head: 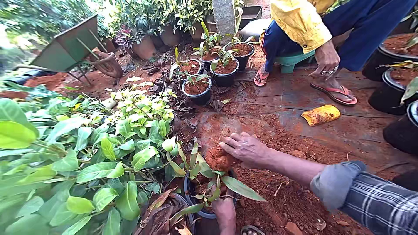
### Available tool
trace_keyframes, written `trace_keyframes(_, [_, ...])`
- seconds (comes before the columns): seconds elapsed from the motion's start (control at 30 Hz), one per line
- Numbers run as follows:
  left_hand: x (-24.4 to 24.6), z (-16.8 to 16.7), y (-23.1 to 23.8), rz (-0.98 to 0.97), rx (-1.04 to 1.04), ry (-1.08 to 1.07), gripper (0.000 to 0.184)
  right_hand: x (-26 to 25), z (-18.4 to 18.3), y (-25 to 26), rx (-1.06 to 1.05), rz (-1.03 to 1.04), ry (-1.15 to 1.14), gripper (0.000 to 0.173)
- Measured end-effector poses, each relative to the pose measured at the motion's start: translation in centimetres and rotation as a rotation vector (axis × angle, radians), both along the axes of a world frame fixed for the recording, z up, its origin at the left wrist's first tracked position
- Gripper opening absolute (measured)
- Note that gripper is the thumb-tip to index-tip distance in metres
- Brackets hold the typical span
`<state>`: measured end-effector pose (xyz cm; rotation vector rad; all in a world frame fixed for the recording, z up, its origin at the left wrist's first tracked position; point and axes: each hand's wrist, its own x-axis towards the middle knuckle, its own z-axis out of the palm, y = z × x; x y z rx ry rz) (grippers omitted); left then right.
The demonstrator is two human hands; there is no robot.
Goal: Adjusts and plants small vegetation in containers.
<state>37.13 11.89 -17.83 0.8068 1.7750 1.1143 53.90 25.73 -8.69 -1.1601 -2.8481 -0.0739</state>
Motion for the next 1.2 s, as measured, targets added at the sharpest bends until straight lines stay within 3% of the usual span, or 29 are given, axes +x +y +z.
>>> trace_keyframes(0.2, [-0.2,0.2,-0.2,0.009,0.017,-0.029,0.055,-2.4,1.4,0.3,0.001,0.121,-0.151,0.069])
trace_keyframes(0.4, [-0.6,0.5,-0.1,0.04,0.061,-0.12,0.059,0.0,1.0,-1.5,-0.17,0.034,-0.199,0.09])
trace_keyframes(0.6, [-1.1,1.4,0.4,0.013,-0.004,-0.171,0.062,-1.9,4.1,-3.8,-0.386,-0.077,-0.302,0.084])
trace_keyframes(0.73, [-1.9,1.9,0.9,-0.019,-0.05,-0.187,0.051,-5.2,6.8,-4.8,-0.603,-0.266,-0.462,0.086])
trace_keyframes(0.93, [-2.6,3.2,1.6,-0.024,-0.193,-0.154,0.049,-5.2,9.0,-5.2,-0.637,-0.354,-0.417,0.081])
trace_keyframes(1.07, [-2.7,3.3,0.9,-0.111,-0.187,-0.077,0.056,1.6,5.8,-7.8,-0.656,-0.445,-0.171,0.097])
trace_keyframes(1.2, [-3.5,4.4,-2.5,-0.206,-0.156,0.219,0.043,9.0,-3.3,-18.7,-0.61,-0.773,0.244,0.112])
